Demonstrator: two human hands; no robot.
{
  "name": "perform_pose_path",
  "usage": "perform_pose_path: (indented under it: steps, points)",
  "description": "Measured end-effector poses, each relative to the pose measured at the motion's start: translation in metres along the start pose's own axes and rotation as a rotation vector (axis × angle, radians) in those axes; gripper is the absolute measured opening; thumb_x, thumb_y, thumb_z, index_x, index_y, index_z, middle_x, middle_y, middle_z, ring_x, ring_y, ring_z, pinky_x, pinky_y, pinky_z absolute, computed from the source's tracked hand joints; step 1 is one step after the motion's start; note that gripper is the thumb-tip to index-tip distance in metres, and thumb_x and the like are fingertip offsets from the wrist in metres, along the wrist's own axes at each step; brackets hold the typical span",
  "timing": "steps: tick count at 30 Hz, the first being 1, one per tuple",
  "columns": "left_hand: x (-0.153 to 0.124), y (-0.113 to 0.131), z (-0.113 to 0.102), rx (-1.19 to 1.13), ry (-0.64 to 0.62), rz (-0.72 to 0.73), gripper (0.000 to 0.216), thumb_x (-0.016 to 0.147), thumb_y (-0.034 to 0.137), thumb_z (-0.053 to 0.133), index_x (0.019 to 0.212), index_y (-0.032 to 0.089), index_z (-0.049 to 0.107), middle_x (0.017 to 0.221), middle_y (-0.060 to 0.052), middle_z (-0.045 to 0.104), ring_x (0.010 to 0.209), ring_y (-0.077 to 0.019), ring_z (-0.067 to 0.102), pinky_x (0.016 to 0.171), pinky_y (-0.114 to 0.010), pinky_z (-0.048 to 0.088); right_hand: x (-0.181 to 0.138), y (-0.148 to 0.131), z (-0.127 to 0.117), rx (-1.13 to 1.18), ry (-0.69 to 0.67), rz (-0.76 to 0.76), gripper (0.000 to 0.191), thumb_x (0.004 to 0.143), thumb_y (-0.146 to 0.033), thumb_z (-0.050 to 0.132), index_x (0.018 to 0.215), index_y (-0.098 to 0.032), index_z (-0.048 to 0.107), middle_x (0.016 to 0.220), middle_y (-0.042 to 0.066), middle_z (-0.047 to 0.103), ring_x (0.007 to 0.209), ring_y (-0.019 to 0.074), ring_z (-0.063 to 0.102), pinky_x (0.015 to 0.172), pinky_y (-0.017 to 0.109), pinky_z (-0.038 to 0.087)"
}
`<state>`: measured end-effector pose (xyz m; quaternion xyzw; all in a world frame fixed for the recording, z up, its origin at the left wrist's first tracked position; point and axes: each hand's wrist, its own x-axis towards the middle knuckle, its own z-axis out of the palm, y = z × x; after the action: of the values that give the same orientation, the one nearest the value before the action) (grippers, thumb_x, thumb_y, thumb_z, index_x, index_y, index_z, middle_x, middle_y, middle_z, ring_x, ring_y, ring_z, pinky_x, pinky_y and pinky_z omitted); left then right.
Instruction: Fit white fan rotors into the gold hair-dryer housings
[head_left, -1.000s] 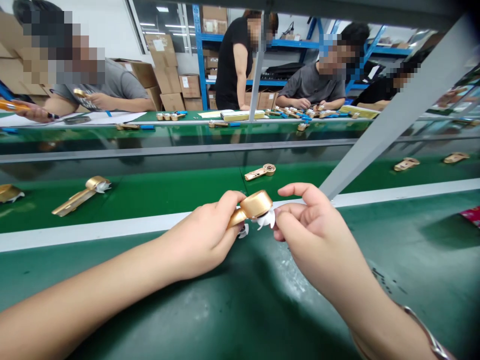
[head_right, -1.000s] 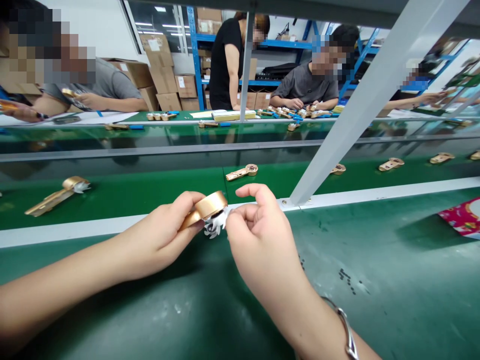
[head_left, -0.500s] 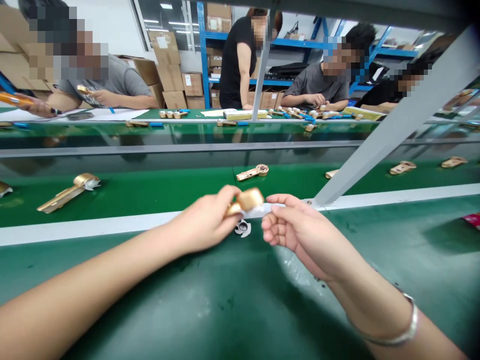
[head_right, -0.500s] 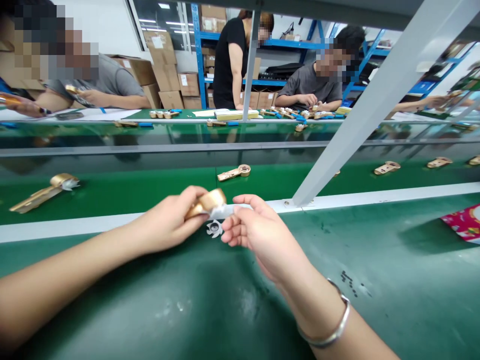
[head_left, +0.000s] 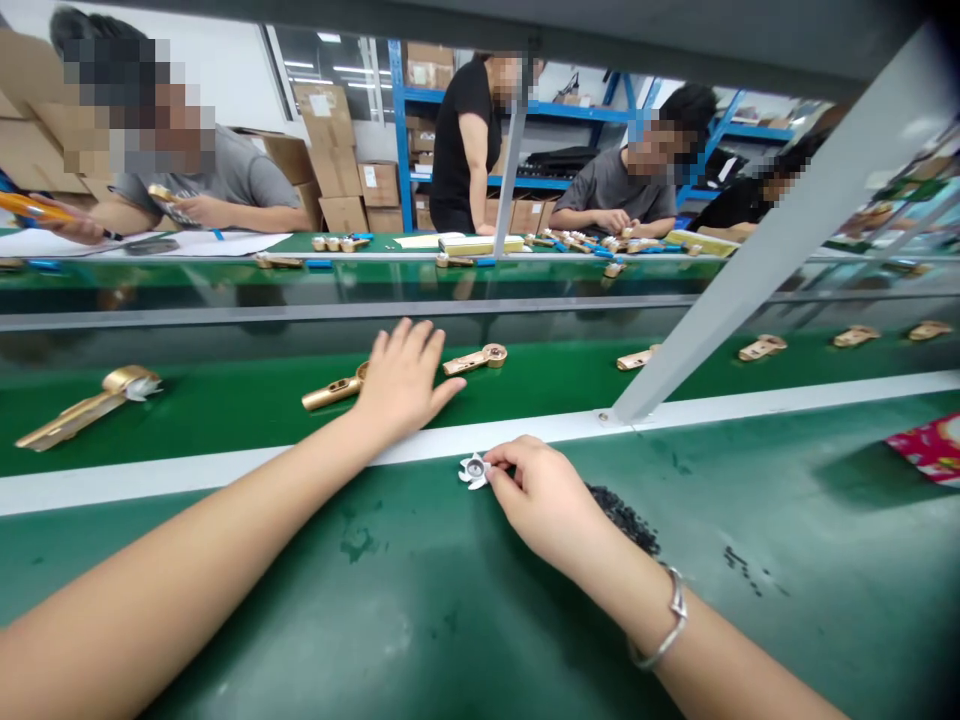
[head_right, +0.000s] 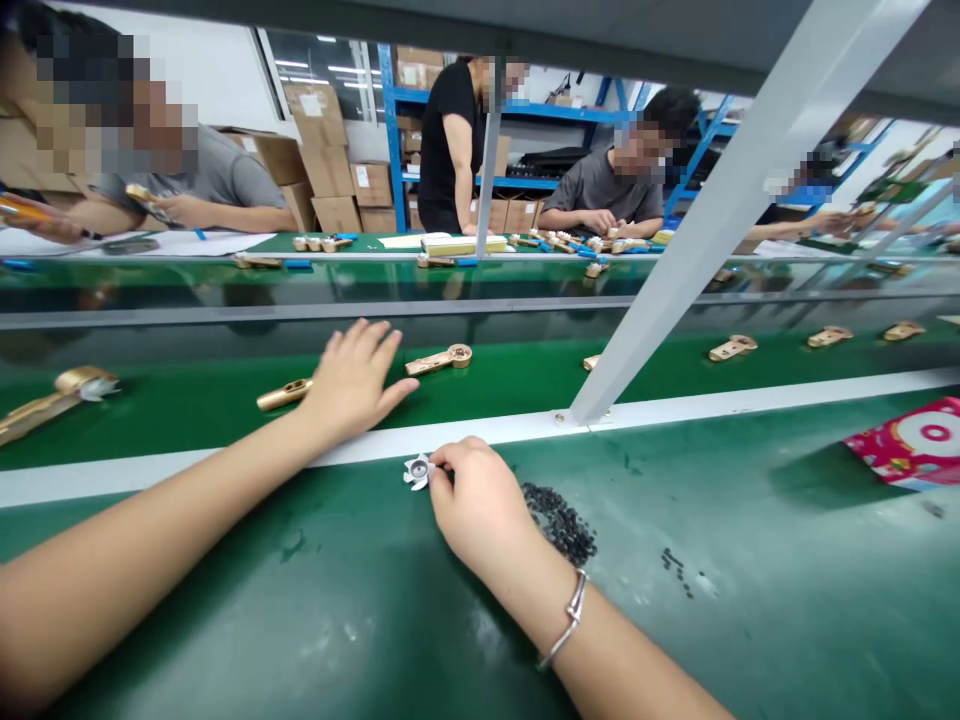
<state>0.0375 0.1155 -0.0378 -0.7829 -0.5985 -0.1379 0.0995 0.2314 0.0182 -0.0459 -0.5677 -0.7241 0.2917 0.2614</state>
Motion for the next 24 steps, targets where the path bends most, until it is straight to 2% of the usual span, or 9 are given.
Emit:
perform_pose_path:
  steps: [2, 4, 6, 8, 12, 16, 20, 24]
  points:
    - [0.023, 0.021, 0.014, -0.061, -0.046, 0.033, 0.061, 0.099, 0.053, 0.044, 0.149, 0.017, 0.04, 0.159, -0.014, 0.035, 0.147, -0.0343, 0.03, 0.118, -0.056, 0.028, -0.001, -0.002, -0.002, -0.006, 0.007, -0.013, 0.016, 0.085, -0.011, 0.056, 0.078, -0.017, 0.07, 0.085, 0.007, 0.064, 0.079, 0.0197, 0.057, 0.077, 0.033, 0.043]
    - [0.043, 0.033, 0.027, -0.12, -0.096, 0.035, 0.048, 0.099, 0.045, 0.052, 0.137, 0.017, 0.052, 0.146, -0.014, 0.05, 0.132, -0.0317, 0.05, 0.107, -0.055, 0.043, -0.003, -0.003, -0.006, 0.0, 0.018, -0.007, 0.017, 0.084, -0.01, 0.055, 0.073, -0.018, 0.066, 0.082, 0.006, 0.063, 0.074, 0.0177, 0.056, 0.071, 0.031, 0.042]
    - [0.053, 0.036, 0.033, -0.17, -0.143, 0.026, 0.037, 0.096, 0.037, 0.059, 0.126, 0.016, 0.059, 0.129, -0.012, 0.061, 0.113, -0.0265, 0.062, 0.096, -0.05, 0.053, -0.004, -0.006, -0.012, 0.025, 0.037, 0.015, 0.018, 0.085, -0.011, 0.053, 0.072, -0.019, 0.062, 0.077, 0.004, 0.062, 0.066, 0.0155, 0.054, 0.064, 0.029, 0.041]
    - [0.052, 0.03, 0.033, -0.206, -0.177, 0.006, 0.032, 0.096, 0.035, 0.061, 0.121, 0.015, 0.061, 0.12, -0.01, 0.065, 0.102, -0.0233, 0.065, 0.088, -0.045, 0.056, -0.005, -0.007, -0.019, 0.075, 0.064, 0.042, 0.017, 0.088, -0.015, 0.051, 0.073, -0.02, 0.057, 0.07, 0.001, 0.06, 0.059, 0.0141, 0.053, 0.057, 0.027, 0.039]
    - [0.037, 0.021, 0.014, -0.298, -0.218, -0.005, 0.031, 0.096, 0.037, 0.059, 0.118, 0.014, 0.061, 0.109, -0.008, 0.067, 0.092, -0.0205, 0.067, 0.081, -0.041, 0.057, -0.002, -0.004, -0.032, 0.234, 0.135, 0.078, 0.017, 0.094, -0.027, 0.046, 0.081, -0.022, 0.054, 0.067, -0.001, 0.063, 0.058, 0.0143, 0.06, 0.052, 0.024, 0.042]
    - [0.029, 0.038, -0.014, -0.485, -0.236, 0.15, 0.029, 0.102, 0.038, 0.044, 0.11, 0.017, 0.062, 0.098, -0.004, 0.071, 0.083, -0.0168, 0.067, 0.072, -0.03, 0.053, 0.003, 0.0, -0.045, 0.341, 0.301, 0.068, 0.011, 0.095, -0.032, 0.047, 0.092, -0.023, 0.053, 0.071, -0.002, 0.061, 0.062, 0.0132, 0.06, 0.054, 0.024, 0.044]
    - [0.019, 0.065, -0.039, -0.588, -0.148, 0.317, 0.03, 0.103, 0.034, 0.037, 0.089, 0.019, 0.06, 0.088, -0.001, 0.069, 0.078, -0.0149, 0.064, 0.066, -0.025, 0.046, 0.004, -0.001, -0.062, 0.417, 0.507, 0.011, 0.004, 0.09, -0.026, 0.055, 0.092, -0.024, 0.052, 0.063, -0.006, 0.057, 0.057, 0.012, 0.053, 0.053, 0.024, 0.041]
    - [0.009, 0.076, -0.05, -0.578, -0.055, 0.408, 0.02, 0.1, 0.027, 0.041, 0.084, 0.019, 0.052, 0.084, -0.001, 0.064, 0.073, -0.0155, 0.059, 0.062, -0.026, 0.041, 0.001, -0.005, -0.073, 0.421, 0.574, -0.013, 0.006, 0.087, -0.022, 0.057, 0.092, -0.024, 0.053, 0.058, -0.006, 0.055, 0.054, 0.0116, 0.051, 0.05, 0.023, 0.038]
